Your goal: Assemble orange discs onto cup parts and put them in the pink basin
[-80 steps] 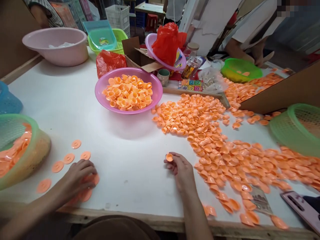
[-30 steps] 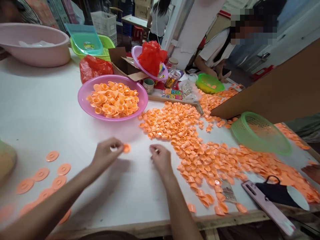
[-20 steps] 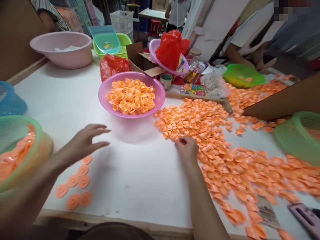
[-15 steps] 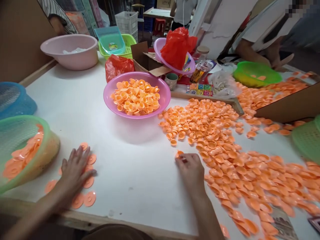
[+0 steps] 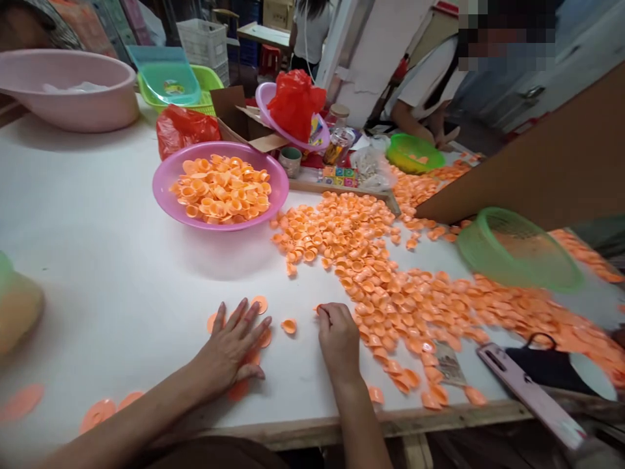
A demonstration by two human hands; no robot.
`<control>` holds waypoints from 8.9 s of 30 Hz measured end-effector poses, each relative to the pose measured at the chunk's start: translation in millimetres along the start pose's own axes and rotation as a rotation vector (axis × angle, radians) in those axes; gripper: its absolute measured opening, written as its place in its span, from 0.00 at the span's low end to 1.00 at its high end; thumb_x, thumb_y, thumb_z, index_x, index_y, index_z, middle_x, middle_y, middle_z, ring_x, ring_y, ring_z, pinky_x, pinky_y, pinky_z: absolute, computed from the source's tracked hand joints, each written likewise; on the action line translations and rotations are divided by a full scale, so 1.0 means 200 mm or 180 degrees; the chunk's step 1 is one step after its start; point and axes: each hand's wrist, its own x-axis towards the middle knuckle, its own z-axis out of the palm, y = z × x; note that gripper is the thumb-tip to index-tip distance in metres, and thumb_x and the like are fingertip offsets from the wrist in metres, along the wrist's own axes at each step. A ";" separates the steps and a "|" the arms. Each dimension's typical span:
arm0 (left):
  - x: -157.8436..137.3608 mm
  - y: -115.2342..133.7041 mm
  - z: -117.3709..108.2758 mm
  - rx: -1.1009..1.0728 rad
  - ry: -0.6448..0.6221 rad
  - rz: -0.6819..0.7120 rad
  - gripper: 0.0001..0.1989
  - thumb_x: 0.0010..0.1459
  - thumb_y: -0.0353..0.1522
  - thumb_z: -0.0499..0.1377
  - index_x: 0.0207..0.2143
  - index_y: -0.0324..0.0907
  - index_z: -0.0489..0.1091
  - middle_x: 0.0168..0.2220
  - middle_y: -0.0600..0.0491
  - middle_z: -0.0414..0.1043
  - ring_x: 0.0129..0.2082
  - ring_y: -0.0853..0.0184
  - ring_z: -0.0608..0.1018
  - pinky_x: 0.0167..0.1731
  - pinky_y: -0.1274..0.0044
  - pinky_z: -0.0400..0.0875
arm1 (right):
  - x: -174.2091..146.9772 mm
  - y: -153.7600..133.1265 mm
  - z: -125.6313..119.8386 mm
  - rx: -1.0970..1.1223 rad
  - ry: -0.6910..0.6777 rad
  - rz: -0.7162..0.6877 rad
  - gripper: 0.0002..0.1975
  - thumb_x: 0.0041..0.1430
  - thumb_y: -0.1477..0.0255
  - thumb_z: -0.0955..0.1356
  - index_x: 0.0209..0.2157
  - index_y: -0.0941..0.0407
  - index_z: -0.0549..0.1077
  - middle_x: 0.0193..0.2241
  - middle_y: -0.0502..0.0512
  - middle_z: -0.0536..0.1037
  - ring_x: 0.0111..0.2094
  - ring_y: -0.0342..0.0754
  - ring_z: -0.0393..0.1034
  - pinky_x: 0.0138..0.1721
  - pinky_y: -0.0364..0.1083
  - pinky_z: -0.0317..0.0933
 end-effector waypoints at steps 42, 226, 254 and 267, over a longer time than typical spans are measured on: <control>0.47 -0.28 -0.27 -0.1465 0.1026 -0.1906 0.08 0.55 0.31 0.56 0.23 0.43 0.68 0.26 0.55 0.73 0.30 0.68 0.73 0.35 0.75 0.65 | 0.06 -0.33 0.17 0.0463 -0.0919 0.0093 0.11 0.59 0.72 0.67 0.43 0.56 0.78 0.37 0.58 0.76 0.37 0.51 0.72 0.39 0.48 0.66; 0.08 -0.12 -0.20 -0.3564 0.0272 -0.2393 0.21 0.53 0.40 0.63 0.48 0.43 0.73 0.42 0.49 0.78 0.40 0.62 0.80 0.41 0.69 0.76 | -0.21 -0.54 0.36 0.1347 -0.0818 -0.0138 0.08 0.64 0.76 0.60 0.35 0.54 0.69 0.30 0.52 0.75 0.31 0.46 0.70 0.33 0.44 0.63; 0.63 -0.41 -0.59 -0.1660 0.1769 -0.1720 0.18 0.60 0.42 0.59 0.49 0.44 0.73 0.42 0.50 0.78 0.39 0.62 0.78 0.40 0.71 0.74 | 0.30 -0.30 0.22 0.1385 -0.0375 0.0563 0.14 0.55 0.66 0.67 0.42 0.57 0.73 0.37 0.56 0.74 0.25 0.44 0.66 0.28 0.46 0.63; -0.25 -0.21 -0.34 -0.1285 -0.0782 -0.0747 0.18 0.51 0.25 0.61 0.44 0.51 0.72 0.44 0.51 0.71 0.44 0.59 0.71 0.40 0.68 0.65 | 0.60 0.05 0.35 0.0195 0.0321 0.0650 0.05 0.44 0.71 0.66 0.27 0.54 0.68 0.31 0.54 0.72 0.33 0.50 0.64 0.40 0.50 0.59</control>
